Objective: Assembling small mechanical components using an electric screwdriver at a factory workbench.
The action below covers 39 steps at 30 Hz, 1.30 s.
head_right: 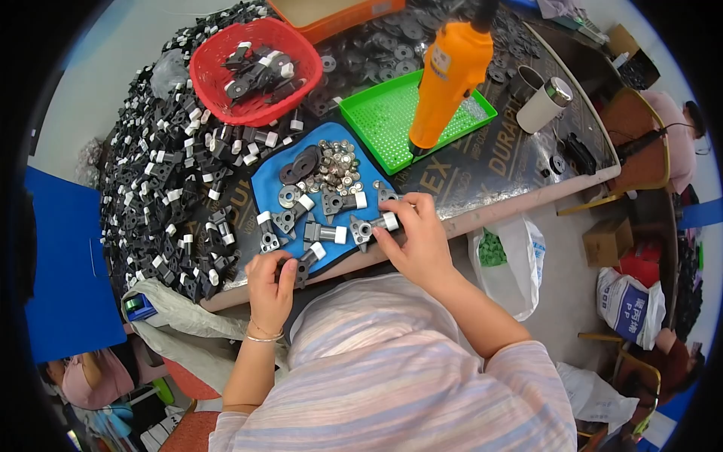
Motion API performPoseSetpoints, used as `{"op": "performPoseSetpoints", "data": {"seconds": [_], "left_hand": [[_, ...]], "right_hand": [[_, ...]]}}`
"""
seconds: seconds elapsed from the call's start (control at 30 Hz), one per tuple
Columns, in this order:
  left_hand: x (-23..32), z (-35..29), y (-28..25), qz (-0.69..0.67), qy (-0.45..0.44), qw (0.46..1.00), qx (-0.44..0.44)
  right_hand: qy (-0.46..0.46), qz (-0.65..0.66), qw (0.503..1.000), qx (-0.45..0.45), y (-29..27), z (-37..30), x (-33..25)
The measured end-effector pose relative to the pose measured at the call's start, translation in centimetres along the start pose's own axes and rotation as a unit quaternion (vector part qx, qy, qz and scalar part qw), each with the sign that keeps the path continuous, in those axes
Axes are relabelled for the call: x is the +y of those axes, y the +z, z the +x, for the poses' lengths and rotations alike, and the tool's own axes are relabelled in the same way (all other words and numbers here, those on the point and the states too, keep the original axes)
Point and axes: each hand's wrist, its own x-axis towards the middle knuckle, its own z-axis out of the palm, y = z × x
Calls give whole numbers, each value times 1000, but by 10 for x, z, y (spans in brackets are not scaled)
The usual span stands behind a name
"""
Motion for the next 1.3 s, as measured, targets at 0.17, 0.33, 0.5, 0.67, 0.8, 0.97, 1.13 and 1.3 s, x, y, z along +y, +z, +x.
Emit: {"op": "performPoseSetpoints", "data": {"seconds": [0.17, 0.33, 0.5, 0.67, 0.8, 0.97, 1.13, 1.3], "left_hand": [[-2, 5, -4, 183, 66, 978, 75], [0, 2, -11, 175, 66, 980, 59], [0, -5, -8, 142, 107, 984, 31], [-9, -2, -6, 125, 108, 986, 26], [-4, 3, -14, 121, 117, 985, 39], [-8, 13, -22, 122, 114, 983, 79], [-10, 35, -17, 130, 131, 981, 58], [-11, 48, -8, 161, 134, 978, 5]], "right_hand": [[-133, -72, 988, -21, 5, 10, -14], [-147, -149, 972, -111, 30, 18, -37], [-143, -200, 961, -129, 38, 18, -37], [-157, -220, 959, -92, 43, 20, -27], [-154, -164, 969, -104, 37, 26, -23], [-155, -163, 961, -162, 31, 29, -25], [-120, -189, 965, -134, 28, 40, -38], [-158, -169, 966, -115, 36, 41, -35]]}}
